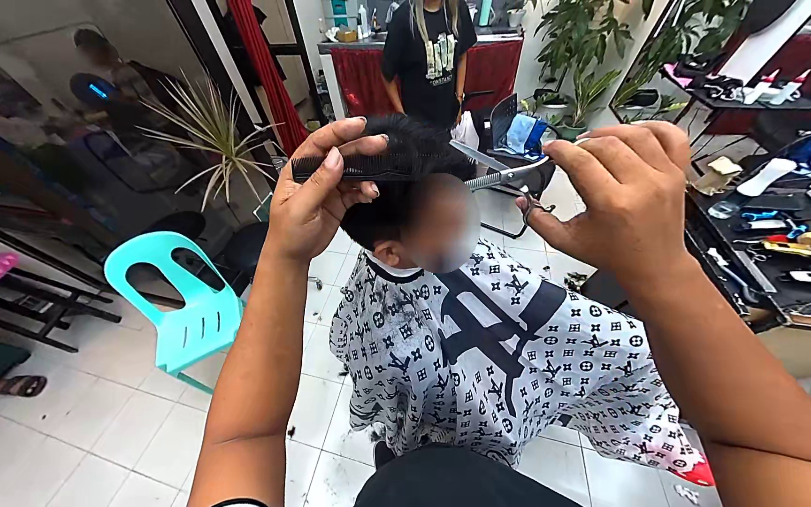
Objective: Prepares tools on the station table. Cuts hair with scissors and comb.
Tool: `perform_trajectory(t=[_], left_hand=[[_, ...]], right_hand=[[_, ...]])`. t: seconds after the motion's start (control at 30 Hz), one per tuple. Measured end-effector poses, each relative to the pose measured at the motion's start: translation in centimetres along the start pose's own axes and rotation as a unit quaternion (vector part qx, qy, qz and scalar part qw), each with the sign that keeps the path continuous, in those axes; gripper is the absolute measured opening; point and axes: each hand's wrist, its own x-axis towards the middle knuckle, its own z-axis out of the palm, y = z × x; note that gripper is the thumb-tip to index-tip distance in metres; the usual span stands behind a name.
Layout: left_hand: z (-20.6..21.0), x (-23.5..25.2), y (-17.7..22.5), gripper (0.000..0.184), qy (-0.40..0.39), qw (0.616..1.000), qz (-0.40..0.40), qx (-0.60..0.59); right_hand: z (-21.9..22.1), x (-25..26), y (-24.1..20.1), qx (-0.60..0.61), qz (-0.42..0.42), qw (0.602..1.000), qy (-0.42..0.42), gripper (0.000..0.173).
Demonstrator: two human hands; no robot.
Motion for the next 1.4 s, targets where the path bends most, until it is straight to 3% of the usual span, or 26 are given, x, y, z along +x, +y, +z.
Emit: perform_trajectory(t=[0.23,0.37,0.57,0.63,0.7,0.77,0.83,0.93,1.07,1.23,1.4], left_hand=[[0.3,-0.2,0.1,0.031,-0.006,1.0,0.004,-0.01],[0.2,-0.4,0.3,0.031,-0.012,1.0,0.005,-0.011],[0.9,-0.2,1.1,0.028,-0.011,1.0,0.028,-0.004],[1.3,-0.1,1.4,0.018,0.023,0.998,0.044,-0.029],[1.4,0.1,1.2,0.018,0.11,0.992,0.024,-0.054],[1.4,0.1,0.5,0.032,0.22,0.974,-0.053,-0.02],[1.2,-1.3,-1.0,0.03,0.249,0.958,-0.134,0.056],[0.5,-5.9,-3.5,0.013,0.208,0.957,-0.164,0.116],[-2.8,-10.8,-6.5,0.021,0.113,0.985,-0.133,-0.013],[-3.2,-8.7,-5.7,0.026,0.091,0.991,-0.085,-0.052],[-3.5,-7.2,-4.9,0.03,0.044,0.993,-0.101,0.029]], right_hand=[[0.2,0.6,-1.0,0.014,-0.038,0.999,0.033,0.026],[0.1,1.0,-1.3,0.016,-0.035,0.999,0.004,0.04],[0.6,0.7,-1.7,0.055,-0.03,0.998,0.031,0.028],[0.6,0.3,-1.5,0.091,-0.003,0.996,0.021,0.034],[0.6,0.0,-1.4,0.124,0.026,0.992,0.019,0.037],[0.5,-0.4,-1.3,0.138,0.052,0.989,0.021,0.038],[0.5,-1.0,-1.2,0.144,0.074,0.987,0.013,0.037],[0.8,-2.6,-0.8,0.164,0.108,0.981,-0.007,0.033],[2.2,-3.7,-0.7,0.191,0.085,0.977,-0.044,0.029],[5.8,-2.8,-2.6,0.15,-0.049,0.983,-0.094,0.022],[6.0,-2.7,-2.8,0.112,-0.029,0.99,-0.076,0.027]])
